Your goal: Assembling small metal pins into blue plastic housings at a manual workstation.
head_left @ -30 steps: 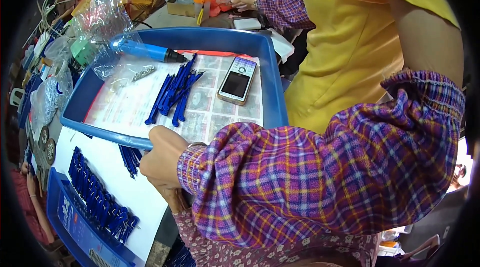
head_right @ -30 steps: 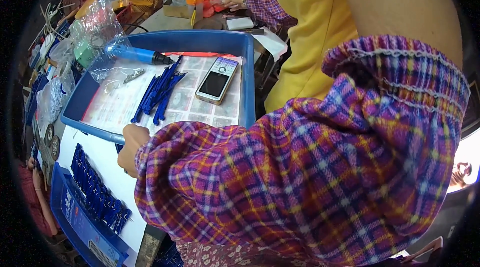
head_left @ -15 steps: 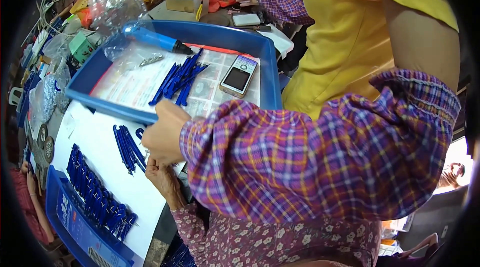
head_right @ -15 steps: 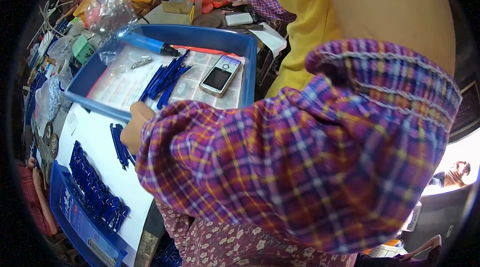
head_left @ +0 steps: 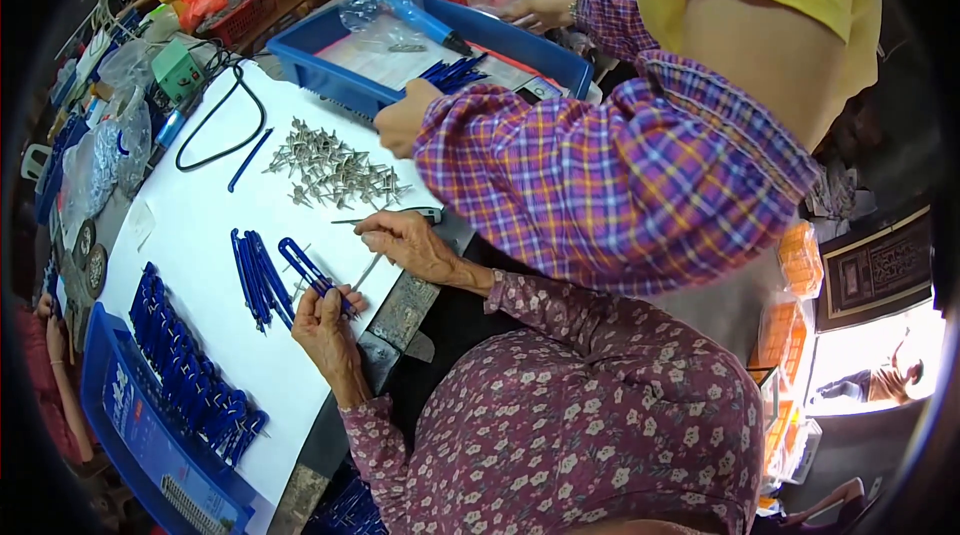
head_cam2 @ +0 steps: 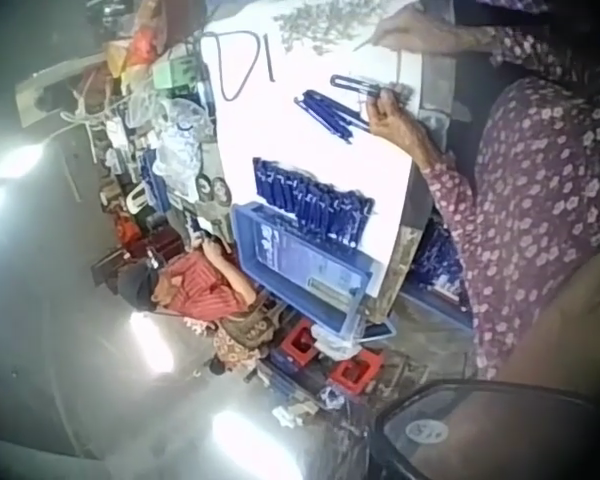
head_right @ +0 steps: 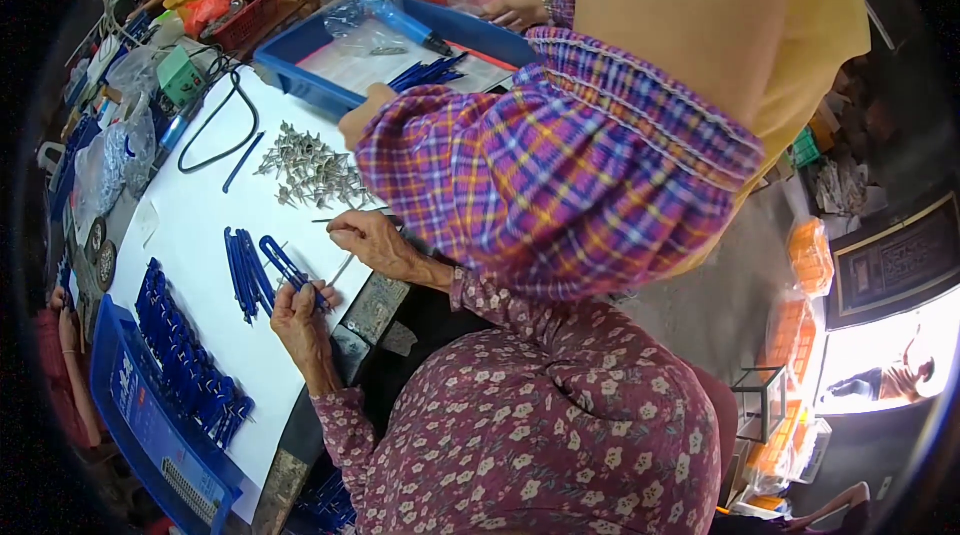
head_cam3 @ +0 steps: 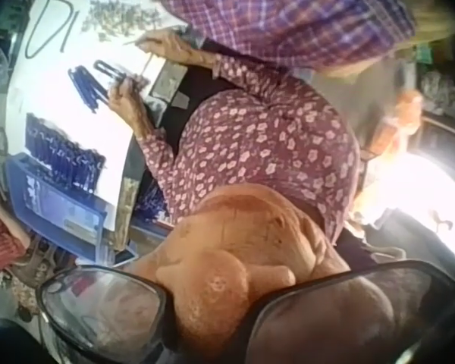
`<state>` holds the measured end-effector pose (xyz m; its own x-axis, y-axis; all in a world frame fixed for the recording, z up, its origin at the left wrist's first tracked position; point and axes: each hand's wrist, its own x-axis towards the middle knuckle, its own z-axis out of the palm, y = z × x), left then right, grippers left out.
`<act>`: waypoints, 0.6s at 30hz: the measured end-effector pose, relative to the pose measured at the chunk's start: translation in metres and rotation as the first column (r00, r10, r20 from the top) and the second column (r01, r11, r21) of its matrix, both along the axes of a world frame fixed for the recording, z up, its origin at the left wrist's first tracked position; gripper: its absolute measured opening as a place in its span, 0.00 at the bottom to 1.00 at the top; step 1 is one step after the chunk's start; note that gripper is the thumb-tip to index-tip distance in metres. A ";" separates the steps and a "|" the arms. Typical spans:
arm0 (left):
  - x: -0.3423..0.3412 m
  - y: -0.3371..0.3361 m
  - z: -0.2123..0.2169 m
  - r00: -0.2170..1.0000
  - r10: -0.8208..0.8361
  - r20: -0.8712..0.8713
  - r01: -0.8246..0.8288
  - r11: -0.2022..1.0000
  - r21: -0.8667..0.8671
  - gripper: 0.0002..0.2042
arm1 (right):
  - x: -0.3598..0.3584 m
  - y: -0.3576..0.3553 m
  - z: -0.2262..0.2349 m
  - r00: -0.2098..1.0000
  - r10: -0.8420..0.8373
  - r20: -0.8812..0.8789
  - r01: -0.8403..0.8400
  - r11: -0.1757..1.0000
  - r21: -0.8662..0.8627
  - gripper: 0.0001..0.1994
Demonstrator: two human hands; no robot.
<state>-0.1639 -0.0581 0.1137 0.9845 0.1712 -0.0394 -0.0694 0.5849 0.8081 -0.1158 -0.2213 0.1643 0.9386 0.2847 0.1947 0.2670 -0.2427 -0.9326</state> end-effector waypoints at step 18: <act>0.002 -0.001 0.003 1.000 -0.012 -0.010 0.012 1.000 -0.025 0.06 | 0.003 -0.001 -0.010 0.999 0.040 -0.028 -0.037 0.996 0.078 0.13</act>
